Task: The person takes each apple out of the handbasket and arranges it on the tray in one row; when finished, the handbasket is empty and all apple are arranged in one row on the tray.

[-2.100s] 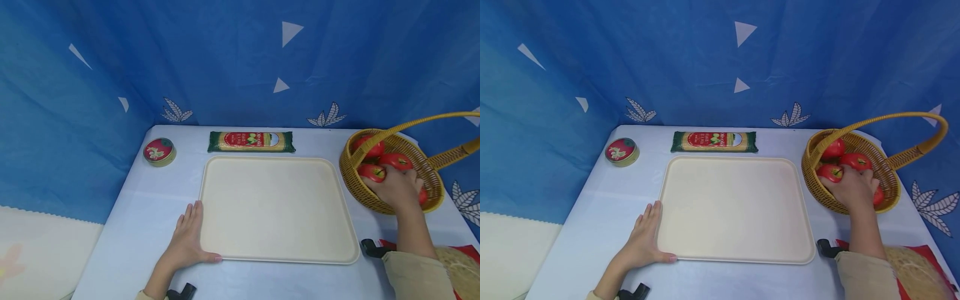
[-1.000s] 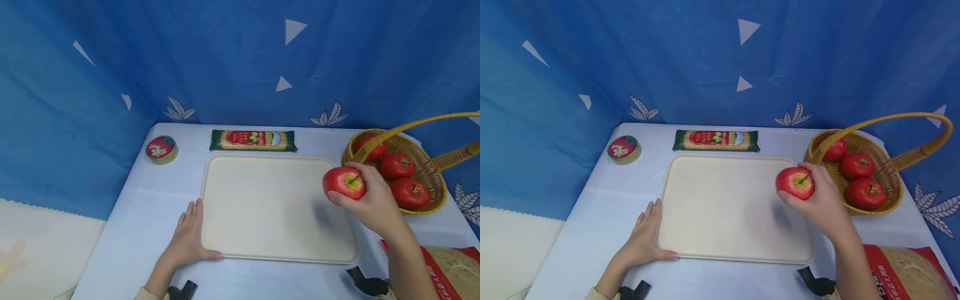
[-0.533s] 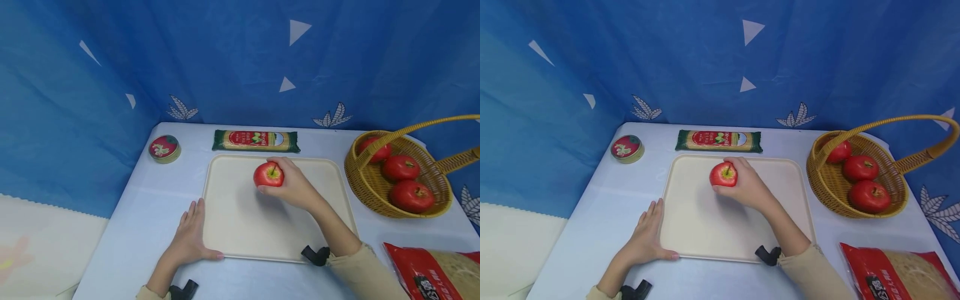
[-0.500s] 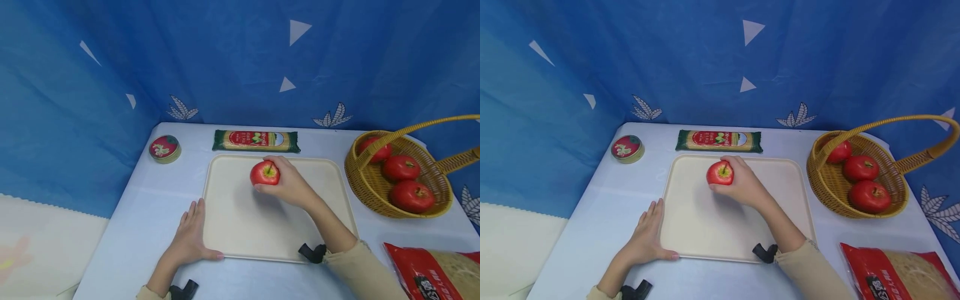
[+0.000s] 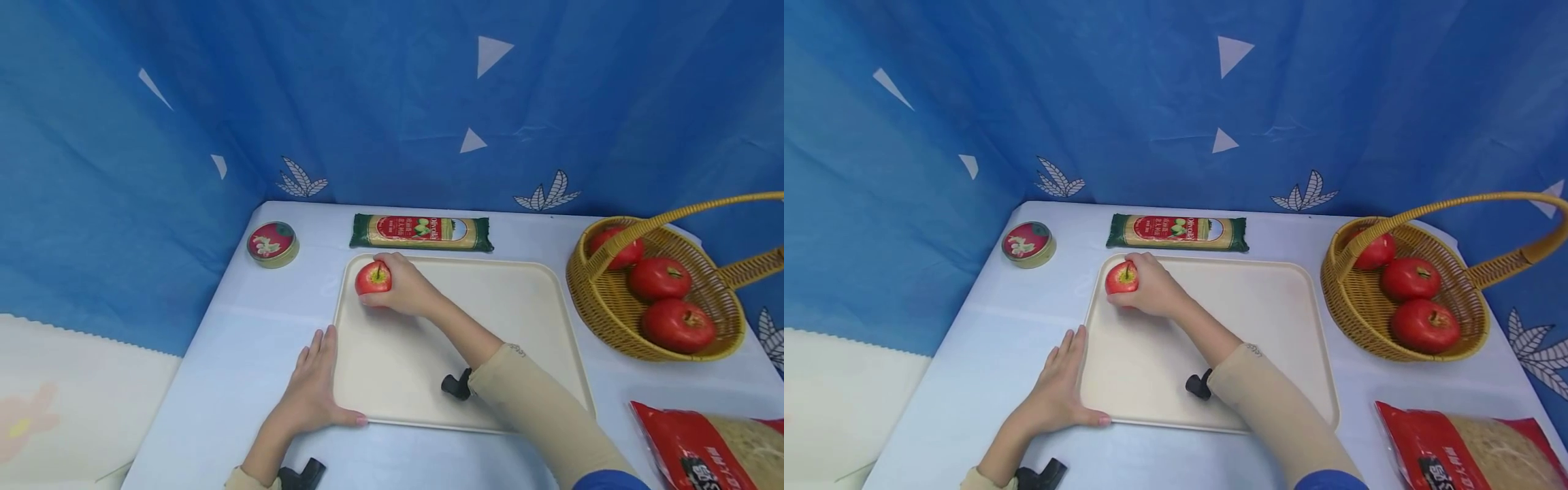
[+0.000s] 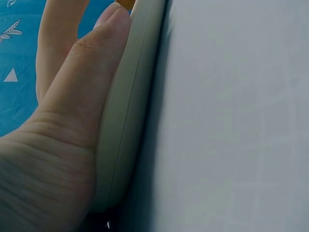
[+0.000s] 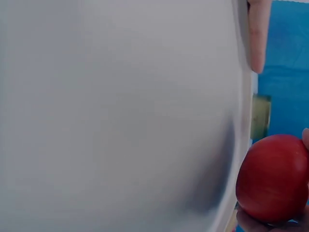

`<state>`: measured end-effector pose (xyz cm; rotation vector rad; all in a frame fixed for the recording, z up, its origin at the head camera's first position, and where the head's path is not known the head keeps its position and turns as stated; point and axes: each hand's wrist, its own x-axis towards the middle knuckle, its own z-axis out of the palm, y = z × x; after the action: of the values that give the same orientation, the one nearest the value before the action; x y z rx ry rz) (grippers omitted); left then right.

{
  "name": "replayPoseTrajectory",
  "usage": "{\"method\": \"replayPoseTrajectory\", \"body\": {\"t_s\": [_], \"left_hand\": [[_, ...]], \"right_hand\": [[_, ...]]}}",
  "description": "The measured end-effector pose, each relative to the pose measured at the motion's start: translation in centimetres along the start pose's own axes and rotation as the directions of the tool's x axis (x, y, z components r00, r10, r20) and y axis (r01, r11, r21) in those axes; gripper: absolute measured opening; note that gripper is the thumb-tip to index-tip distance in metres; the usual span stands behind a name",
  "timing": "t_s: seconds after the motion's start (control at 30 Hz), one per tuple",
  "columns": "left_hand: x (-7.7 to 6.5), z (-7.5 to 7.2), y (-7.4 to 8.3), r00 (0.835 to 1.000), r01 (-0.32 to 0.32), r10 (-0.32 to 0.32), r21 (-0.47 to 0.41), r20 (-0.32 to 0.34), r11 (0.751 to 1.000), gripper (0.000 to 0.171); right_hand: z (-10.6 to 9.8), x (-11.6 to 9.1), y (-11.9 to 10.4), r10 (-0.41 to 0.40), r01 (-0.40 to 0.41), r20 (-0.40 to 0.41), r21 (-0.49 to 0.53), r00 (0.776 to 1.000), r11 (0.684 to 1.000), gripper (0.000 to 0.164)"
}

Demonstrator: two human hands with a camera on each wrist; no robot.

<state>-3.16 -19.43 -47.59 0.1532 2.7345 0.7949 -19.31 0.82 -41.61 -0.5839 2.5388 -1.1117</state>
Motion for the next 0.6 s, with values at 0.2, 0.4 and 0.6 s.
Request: {"method": "replayPoseTrajectory", "body": {"t_s": [0.2, 0.4, 0.6], "left_hand": [[0.1, 0.0, 0.0, 1.0, -0.005, 0.005, 0.013, 0.007, 1.0, 0.161], [0.1, 0.0, 0.1, 1.0, -0.004, 0.004, 0.005, 0.019, 1.0, 0.162], [0.0, 0.0, 0.0, 1.0, -0.004, 0.004, 0.006, 0.017, 1.0, 0.161]], "right_hand": [[1.8, 1.2, -0.5, -0.018, 0.019, 0.027, -0.009, 0.999, 1.0, 0.088], [2.7, 1.4, -0.8, -0.042, 0.042, 0.022, 0.004, 0.999, 0.999, 0.087], [3.5, 1.6, -1.0, -0.042, 0.043, 0.027, -0.034, 0.999, 0.999, 0.089]]}}
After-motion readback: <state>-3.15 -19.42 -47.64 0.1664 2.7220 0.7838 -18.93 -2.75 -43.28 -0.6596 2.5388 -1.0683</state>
